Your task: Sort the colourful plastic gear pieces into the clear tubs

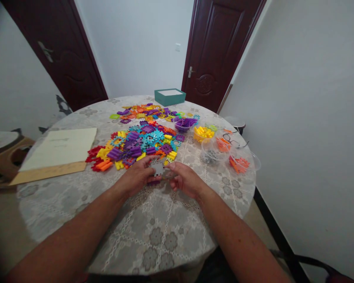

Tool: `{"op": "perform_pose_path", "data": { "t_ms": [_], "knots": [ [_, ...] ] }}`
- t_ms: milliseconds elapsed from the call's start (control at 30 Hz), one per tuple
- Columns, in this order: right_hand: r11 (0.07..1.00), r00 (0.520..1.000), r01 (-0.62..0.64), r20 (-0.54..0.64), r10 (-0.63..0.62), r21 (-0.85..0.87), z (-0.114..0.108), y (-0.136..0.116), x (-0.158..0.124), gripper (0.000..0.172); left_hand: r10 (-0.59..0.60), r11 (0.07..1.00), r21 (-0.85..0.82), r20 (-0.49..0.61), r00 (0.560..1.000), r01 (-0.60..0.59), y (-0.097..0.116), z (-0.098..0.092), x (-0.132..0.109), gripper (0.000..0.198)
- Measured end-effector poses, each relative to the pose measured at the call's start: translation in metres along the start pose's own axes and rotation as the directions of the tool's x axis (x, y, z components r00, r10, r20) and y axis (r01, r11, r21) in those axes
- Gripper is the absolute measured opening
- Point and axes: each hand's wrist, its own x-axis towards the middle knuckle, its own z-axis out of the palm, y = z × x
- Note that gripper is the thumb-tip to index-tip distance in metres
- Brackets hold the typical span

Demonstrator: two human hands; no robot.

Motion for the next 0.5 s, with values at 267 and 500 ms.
{"op": "perform_pose_path", "data": {
  "t_ms": [267, 500],
  "knots": [
    [0.491, 0.707, 0.583, 0.106, -0.7, -0.648, 0.0, 0.004, -0.006, 0.042, -0.031, 0.997, -0.07, 0.055, 0.998, 0.035, 0.006, 0.004, -0.006, 0.052],
    [-0.043, 0.557, 0.569, 0.423, -0.715, -0.822, 0.009, 0.017, -0.002, 0.057, -0.08, 0.976, -0.181, 0.223, 0.971, 0.122, 0.009, 0.001, -0.009, 0.054]
  ]
}}
